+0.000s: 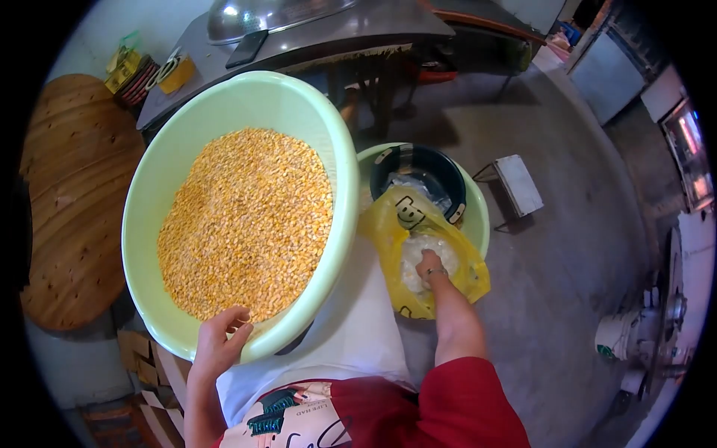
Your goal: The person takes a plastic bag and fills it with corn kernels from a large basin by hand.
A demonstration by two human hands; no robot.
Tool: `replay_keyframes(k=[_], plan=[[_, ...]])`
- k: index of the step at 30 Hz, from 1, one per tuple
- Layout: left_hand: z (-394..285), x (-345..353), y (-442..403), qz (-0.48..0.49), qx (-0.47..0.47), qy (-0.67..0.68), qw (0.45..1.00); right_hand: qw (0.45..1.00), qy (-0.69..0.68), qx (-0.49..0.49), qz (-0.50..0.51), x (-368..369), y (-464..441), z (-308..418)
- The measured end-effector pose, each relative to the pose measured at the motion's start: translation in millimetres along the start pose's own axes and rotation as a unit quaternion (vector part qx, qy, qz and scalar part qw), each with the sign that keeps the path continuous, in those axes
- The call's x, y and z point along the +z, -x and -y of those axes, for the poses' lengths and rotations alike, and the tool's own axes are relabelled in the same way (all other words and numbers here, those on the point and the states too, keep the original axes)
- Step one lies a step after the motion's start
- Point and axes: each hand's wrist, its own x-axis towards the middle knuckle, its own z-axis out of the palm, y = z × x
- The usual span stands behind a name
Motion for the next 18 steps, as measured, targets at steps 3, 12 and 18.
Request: replay_keyframes(k=[3, 12, 18], plan=[[1.1, -0.4, 1.3, -0.001, 0.004, -0.007, 1.0, 0.979, -0.16, 0.034, -0.125, -13.9, 3.6, -0.5], [1.2, -2.5, 7.7, -0.021, 0.031, -0.001, 0.999, 0.861, -0.491, 0.081, -0.104, -70.4, 39.2, -2.5], [8.1, -2.7, 12.7, -0.027, 0.057, 0.004, 0.998, 0.883, -0.437, 0.049, -0.163, -83.2, 62.1, -9.7]])
